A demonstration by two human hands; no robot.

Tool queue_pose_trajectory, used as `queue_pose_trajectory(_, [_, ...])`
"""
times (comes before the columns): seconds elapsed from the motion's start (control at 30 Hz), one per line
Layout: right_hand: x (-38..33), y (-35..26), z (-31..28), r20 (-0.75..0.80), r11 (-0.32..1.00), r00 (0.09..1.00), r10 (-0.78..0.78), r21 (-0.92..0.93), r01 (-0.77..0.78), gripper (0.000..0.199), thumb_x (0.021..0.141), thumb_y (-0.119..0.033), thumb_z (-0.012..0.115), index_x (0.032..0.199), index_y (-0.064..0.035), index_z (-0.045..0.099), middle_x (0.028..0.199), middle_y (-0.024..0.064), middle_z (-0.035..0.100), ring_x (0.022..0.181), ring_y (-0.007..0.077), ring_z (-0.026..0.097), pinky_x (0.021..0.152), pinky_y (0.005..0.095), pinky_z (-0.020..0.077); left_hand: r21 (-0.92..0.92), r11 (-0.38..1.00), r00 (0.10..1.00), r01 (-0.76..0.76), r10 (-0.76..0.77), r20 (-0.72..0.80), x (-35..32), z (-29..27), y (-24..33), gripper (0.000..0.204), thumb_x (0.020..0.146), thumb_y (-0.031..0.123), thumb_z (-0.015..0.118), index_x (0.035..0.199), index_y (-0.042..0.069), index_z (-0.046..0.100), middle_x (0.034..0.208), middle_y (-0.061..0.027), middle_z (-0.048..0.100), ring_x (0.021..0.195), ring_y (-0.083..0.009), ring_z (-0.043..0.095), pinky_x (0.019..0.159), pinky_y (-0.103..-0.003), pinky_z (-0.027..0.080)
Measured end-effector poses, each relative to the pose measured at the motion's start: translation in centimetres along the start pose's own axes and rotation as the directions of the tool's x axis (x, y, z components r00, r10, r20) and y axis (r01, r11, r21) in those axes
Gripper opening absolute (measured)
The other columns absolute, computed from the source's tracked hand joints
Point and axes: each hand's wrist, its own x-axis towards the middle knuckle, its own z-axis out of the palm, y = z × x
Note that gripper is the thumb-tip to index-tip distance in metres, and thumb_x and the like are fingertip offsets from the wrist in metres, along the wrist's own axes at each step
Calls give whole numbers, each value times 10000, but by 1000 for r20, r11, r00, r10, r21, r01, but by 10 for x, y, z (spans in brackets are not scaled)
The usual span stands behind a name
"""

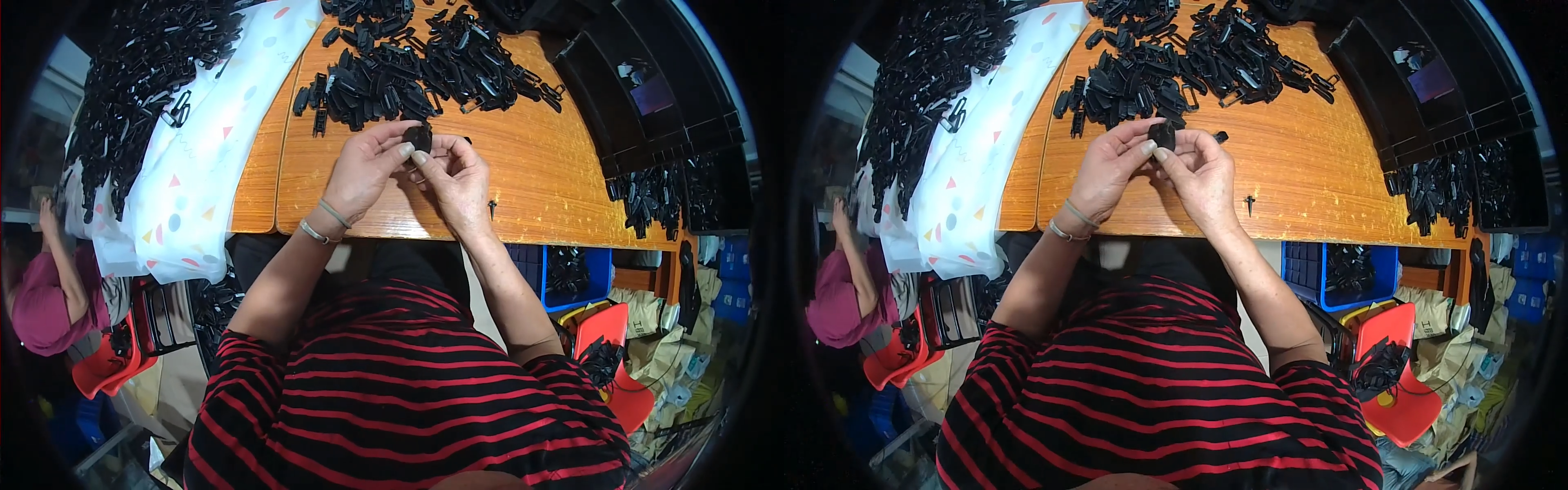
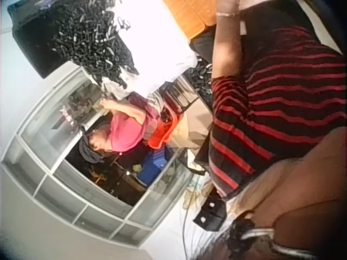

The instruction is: Manually snapping together small black plastic buckle components on a wooden assembly table.

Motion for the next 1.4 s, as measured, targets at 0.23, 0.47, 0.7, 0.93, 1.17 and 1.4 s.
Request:
queue_pose_trajectory(0.23, [0,-7,-8,75,982,997,-22,-184,35,231,890,-40,662,1108,8,602,811,35,666,682,61,613,583,180,494,137,989,998,53,-56,18,-4,-11,8,238,922,47,602,1154,-2,589,986,-24,651,820,-47,611,658,-173,488])
queue_pose_trajectory(0.47, [-4,-5,-13,30,920,975,-220,-326,217,217,859,-5,682,1066,32,629,872,25,613,692,40,562,610,185,481,51,998,999,24,-21,-50,-7,-3,10,246,912,89,640,1142,25,584,835,17,624,678,-30,555,604,-163,452])
queue_pose_trajectory(0.7, [-4,-7,-10,59,846,954,-293,-449,288,199,815,23,706,1006,27,650,876,4,534,657,35,491,595,181,427,87,996,999,-36,35,19,-8,-6,8,241,915,30,613,1149,-6,570,949,-24,643,755,-39,605,650,-181,502])
queue_pose_trajectory(0.93, [-9,-8,-6,88,753,947,-309,-586,300,226,773,2,739,984,1,660,803,24,537,630,71,511,572,207,428,50,997,999,-52,52,-12,-19,-3,-3,243,932,57,602,1163,-14,580,954,-33,648,759,-48,597,649,-185,495])
queue_pose_trajectory(1.17, [-21,0,11,133,607,889,-438,-686,402,324,729,-64,791,999,-11,621,818,114,576,626,216,597,560,313,491,147,984,985,-105,123,-124,-34,-2,-14,243,984,159,544,1163,1,587,885,20,624,671,6,498,583,-138,406])
queue_pose_trajectory(1.4, [-23,7,18,222,895,965,-139,-390,219,492,835,-131,730,1255,9,515,1167,144,607,1030,206,613,879,320,488,77,995,998,-57,59,-32,-41,-1,3,237,1024,220,451,1050,24,583,865,3,618,709,-10,511,604,-158,417])
